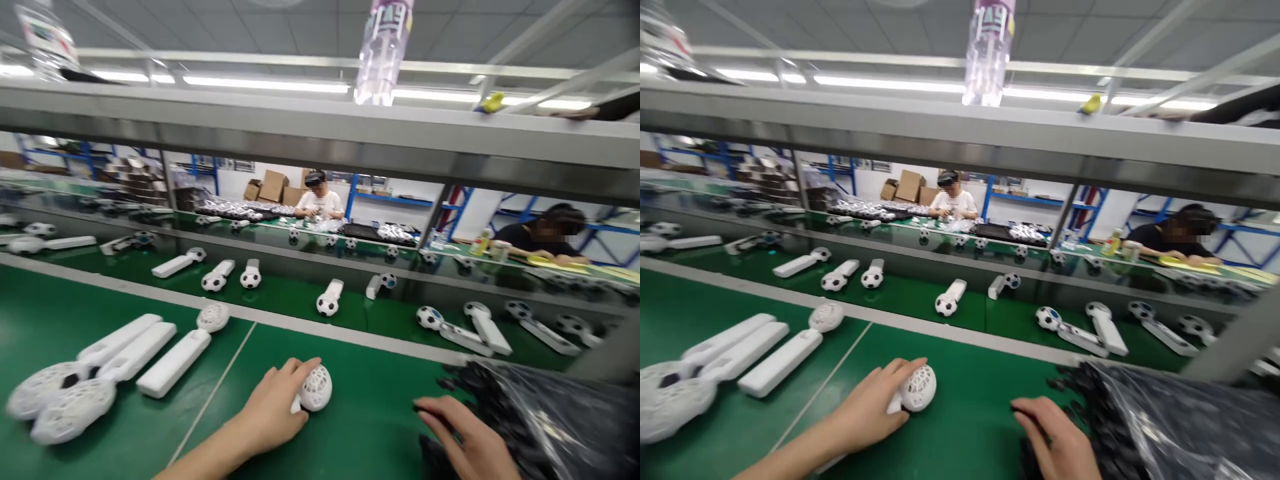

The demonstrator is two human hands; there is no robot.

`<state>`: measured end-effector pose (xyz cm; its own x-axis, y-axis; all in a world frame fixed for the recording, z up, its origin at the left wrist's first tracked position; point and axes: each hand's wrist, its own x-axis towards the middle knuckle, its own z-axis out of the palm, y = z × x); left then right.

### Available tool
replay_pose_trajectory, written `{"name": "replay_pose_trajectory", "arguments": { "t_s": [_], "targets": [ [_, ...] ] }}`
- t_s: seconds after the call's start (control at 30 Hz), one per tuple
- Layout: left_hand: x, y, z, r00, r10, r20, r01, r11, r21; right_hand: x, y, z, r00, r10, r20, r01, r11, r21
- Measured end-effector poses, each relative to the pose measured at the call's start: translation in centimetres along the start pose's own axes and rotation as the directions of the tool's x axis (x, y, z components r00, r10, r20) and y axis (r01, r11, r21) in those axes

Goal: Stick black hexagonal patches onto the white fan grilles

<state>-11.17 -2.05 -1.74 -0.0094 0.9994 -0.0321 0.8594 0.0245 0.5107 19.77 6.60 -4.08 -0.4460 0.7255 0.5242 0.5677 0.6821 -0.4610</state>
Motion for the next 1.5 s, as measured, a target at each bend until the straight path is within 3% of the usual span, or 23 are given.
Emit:
{"name": "replay_pose_trajectory", "arguments": {
  "t_s": [0.1,0.2,0.47,0.67,0.8,1.0,1.2,1.33,1.4,1.5],
  "targets": [
    [1.4,3.5,2.6,0.992,0.102,0.069,-0.095,0.990,-0.101,-0.1,-3.1,0.1,0.994,0.100,0.051,-0.106,0.988,0.112],
    [2.8,4.9,4.1,0.987,0.112,0.111,-0.092,0.981,-0.172,0.1,-4.4,0.5,0.985,0.118,0.125,-0.143,0.965,0.219],
    [3.7,4.7,4.3,0.986,0.140,0.087,-0.113,0.959,-0.260,-0.3,-5.3,2.2,0.978,0.076,0.193,-0.139,0.931,0.338],
    [3.4,5.3,4.5,0.985,0.157,0.074,-0.137,0.963,-0.231,-0.4,-5.6,3.8,0.986,0.078,0.149,-0.122,0.941,0.316],
    [3.3,5.5,4.4,0.985,0.160,0.064,-0.144,0.969,-0.200,0.0,-5.3,4.2,0.977,0.142,0.161,-0.192,0.911,0.364],
    [3.6,5.6,4.5,0.983,0.182,0.028,-0.176,0.973,-0.149,0.0,-5.0,4.6,0.936,0.242,0.256,-0.343,0.791,0.507],
    [3.5,5.7,4.6,0.980,0.193,0.043,-0.187,0.976,-0.109,0.5,-4.5,4.7,0.936,0.251,0.247,-0.342,0.815,0.467],
    [3.3,5.5,4.7,0.983,0.165,0.077,-0.163,0.986,-0.027,1.6,-1.3,2.4,0.927,0.337,0.166,-0.359,0.924,0.130],
    [3.4,5.5,4.6,0.977,0.198,0.079,-0.199,0.980,0.013,1.7,0.9,0.8,0.909,0.410,0.074,-0.409,0.912,-0.037],
    [3.7,5.3,4.4,0.955,0.290,0.066,-0.294,0.955,0.051,1.3,3.4,-0.8,0.866,0.497,0.050,-0.487,0.862,-0.143]
  ]
}}
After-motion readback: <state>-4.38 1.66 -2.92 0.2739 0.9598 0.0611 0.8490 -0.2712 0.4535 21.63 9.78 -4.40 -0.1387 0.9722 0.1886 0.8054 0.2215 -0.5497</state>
